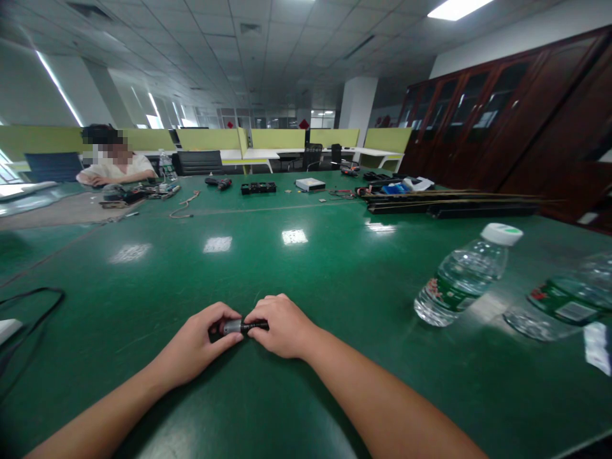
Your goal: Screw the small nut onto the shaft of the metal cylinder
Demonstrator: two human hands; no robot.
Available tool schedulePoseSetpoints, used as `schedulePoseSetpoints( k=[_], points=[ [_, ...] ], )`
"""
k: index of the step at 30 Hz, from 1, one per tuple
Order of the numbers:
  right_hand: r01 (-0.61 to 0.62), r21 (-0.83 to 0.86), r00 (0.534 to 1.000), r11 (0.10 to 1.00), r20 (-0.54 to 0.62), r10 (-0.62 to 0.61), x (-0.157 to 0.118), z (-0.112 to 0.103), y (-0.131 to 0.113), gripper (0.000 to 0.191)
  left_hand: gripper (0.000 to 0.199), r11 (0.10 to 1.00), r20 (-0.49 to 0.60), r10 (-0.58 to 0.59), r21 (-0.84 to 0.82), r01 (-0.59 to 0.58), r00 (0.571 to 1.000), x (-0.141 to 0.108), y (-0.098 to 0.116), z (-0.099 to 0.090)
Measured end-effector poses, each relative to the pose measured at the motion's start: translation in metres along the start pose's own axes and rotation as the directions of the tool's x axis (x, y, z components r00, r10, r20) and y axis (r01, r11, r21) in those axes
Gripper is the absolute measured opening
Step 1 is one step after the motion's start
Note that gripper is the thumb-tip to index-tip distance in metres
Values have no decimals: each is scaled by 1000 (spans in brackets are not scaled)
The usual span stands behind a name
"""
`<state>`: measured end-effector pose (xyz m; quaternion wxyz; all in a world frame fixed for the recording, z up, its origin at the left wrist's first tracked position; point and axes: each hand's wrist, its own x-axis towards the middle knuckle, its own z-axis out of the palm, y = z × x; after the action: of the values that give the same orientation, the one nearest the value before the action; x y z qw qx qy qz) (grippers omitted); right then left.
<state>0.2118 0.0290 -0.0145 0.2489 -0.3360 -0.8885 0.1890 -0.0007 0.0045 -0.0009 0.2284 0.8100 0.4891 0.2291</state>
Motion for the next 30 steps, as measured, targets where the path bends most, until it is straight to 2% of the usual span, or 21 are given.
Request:
schedulePoseSetpoints(
  k=[15, 30],
  points=[
    [31, -25, 999, 999, 10, -31, 0, -3, 3, 17, 18, 1000, 24, -23, -9, 24, 999, 0, 2, -1],
    [1, -1, 1000, 1000, 19, -1, -2, -8, 7, 15, 19, 1000, 25, -25, -18, 25, 999, 0, 1, -1]
  ],
)
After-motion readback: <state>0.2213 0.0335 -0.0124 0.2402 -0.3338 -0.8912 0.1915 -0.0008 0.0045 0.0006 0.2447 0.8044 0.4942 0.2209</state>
